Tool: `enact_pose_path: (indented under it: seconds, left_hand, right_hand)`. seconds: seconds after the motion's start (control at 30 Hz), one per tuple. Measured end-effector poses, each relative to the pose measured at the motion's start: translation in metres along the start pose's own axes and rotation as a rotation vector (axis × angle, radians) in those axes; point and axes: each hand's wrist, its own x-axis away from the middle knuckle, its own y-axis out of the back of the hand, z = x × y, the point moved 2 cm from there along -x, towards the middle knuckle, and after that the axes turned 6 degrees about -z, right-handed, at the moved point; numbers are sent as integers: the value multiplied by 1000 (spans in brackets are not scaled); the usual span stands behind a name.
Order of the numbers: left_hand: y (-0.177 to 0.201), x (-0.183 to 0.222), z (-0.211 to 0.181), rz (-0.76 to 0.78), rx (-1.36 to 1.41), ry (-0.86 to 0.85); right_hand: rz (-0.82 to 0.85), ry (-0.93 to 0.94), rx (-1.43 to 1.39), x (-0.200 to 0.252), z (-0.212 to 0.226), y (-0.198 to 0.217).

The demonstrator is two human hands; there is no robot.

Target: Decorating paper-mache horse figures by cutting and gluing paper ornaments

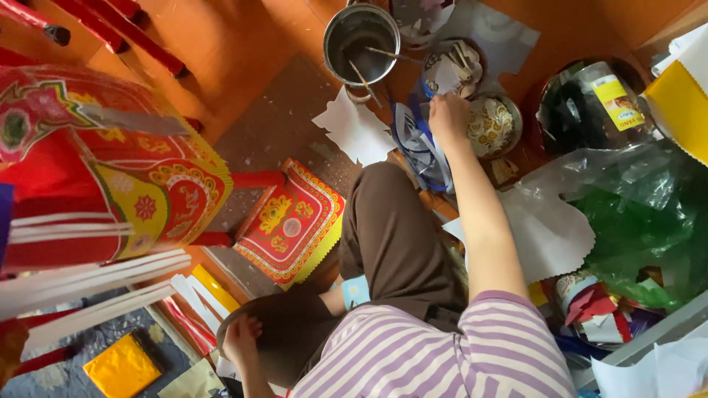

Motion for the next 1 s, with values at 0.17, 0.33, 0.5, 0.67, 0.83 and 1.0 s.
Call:
enact_pose_path:
  seconds: [0.17, 0.33, 0.5, 0.67, 0.83, 1.0]
  left_hand:
    - [-7, 23, -21, -92, 55, -53]
    - [-21, 31, -33, -332, -295, -226]
    - [-25, 18, -15, -369, -352, -260]
    - [-25, 19, -19, -371, -427, -339]
    - [-27, 16, -16, -360, -456, -349]
    - [-28, 14, -13, -395, -460, -337]
  right_hand:
    - [-175, -125, -158, -35, -31, -34]
    - [21, -228, -18, -55, -29, -30]
    - [-59, -153, -74, -58, -22, -14]
    - [-105, 19, -9, -57, -44, -32]
    - [-105, 57, 39, -69, -22, -6]
    - [33, -110, 154, -75, -31, -37]
